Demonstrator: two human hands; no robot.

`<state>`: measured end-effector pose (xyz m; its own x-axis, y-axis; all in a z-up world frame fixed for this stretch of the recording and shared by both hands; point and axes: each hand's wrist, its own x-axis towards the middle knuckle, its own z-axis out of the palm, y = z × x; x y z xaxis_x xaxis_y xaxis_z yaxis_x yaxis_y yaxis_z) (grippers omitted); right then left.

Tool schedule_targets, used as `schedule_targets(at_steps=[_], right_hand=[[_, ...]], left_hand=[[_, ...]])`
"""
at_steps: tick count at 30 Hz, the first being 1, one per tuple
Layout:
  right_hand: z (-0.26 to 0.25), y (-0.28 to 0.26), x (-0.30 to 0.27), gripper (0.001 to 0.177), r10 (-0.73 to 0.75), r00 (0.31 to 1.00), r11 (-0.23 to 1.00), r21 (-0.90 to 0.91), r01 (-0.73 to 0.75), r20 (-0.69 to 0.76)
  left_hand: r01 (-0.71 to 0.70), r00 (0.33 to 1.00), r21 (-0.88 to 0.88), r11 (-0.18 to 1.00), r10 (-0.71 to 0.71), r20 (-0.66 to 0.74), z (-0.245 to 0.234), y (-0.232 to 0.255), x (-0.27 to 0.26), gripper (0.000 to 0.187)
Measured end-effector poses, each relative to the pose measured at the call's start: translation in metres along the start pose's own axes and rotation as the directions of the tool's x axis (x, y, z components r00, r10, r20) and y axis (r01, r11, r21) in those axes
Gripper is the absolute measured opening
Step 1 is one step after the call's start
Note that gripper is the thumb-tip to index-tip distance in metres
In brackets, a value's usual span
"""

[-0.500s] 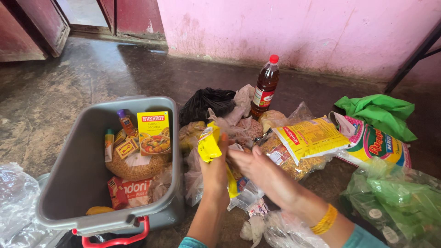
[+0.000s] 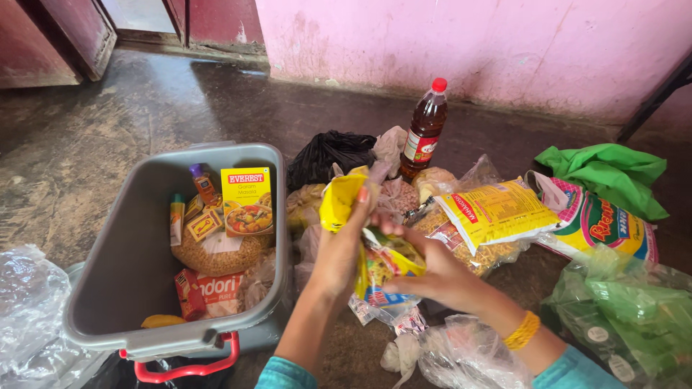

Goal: The person packs various grocery items into a grey plastic container. They place a bag of Indori Poha, a yellow starfruit, small spice packets, a red-lidded jar, a yellow Everest spice box, a clear bag of nuts, a small tube, and a yellow packet of noodles into the container.

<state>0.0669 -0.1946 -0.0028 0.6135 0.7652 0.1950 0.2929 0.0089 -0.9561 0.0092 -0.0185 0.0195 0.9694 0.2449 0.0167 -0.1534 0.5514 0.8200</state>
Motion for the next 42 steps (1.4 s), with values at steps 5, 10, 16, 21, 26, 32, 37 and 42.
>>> schedule_targets(at_steps=[5, 10, 16, 21, 26, 32, 37, 42], right_hand=[[0.003, 0.018, 0.008, 0.026, 0.139, 0.97, 0.99, -0.001, -0.142, -0.202], [0.01, 0.005, -0.001, 0.019, -0.01, 0.884, 0.964, -0.24, -0.116, -0.468], [0.033, -0.018, -0.004, 0.01, -0.316, 0.809, 0.775, -0.627, -0.081, -0.496], [0.024, 0.0, 0.002, 0.029, -0.139, 0.917, 0.979, -0.192, 0.07, -0.374], [0.012, 0.03, 0.008, 0.036, 0.05, 0.993, 0.941, 0.338, -0.012, -0.104], [0.004, 0.017, -0.002, 0.101, 0.106, 0.973, 0.927, 0.333, -0.171, 0.204], [-0.013, 0.037, 0.0, 0.128, 0.236, 0.93, 0.826, 0.445, -0.345, 0.282], [-0.039, 0.074, -0.001, 0.12, 0.234, 0.894, 0.744, 0.522, -0.418, 0.383]], left_hand=[[-0.169, 0.983, 0.202, 0.965, 0.181, -0.04, 0.019, 0.015, -0.004, 0.051], [-0.375, 0.718, 0.883, 0.284, 0.691, 0.082, 0.024, 0.033, -0.023, 0.09], [-0.106, 0.919, 0.944, 0.311, 0.393, -0.026, 0.048, 0.018, -0.048, 0.038], [-0.23, 0.919, 0.803, 0.55, 0.395, -0.008, 0.031, 0.013, -0.028, 0.012], [-0.15, 0.966, 0.685, 0.713, 0.252, -0.051, 0.014, 0.007, -0.02, 0.029], [-0.052, 0.994, 0.781, 0.623, 0.11, -0.022, 0.014, 0.013, -0.012, 0.029], [-0.196, 0.965, 0.74, 0.644, -0.007, 0.262, 0.008, 0.024, -0.008, 0.034], [-0.135, 0.851, 0.559, 0.818, -0.194, 0.489, 0.006, 0.018, 0.001, 0.035]])
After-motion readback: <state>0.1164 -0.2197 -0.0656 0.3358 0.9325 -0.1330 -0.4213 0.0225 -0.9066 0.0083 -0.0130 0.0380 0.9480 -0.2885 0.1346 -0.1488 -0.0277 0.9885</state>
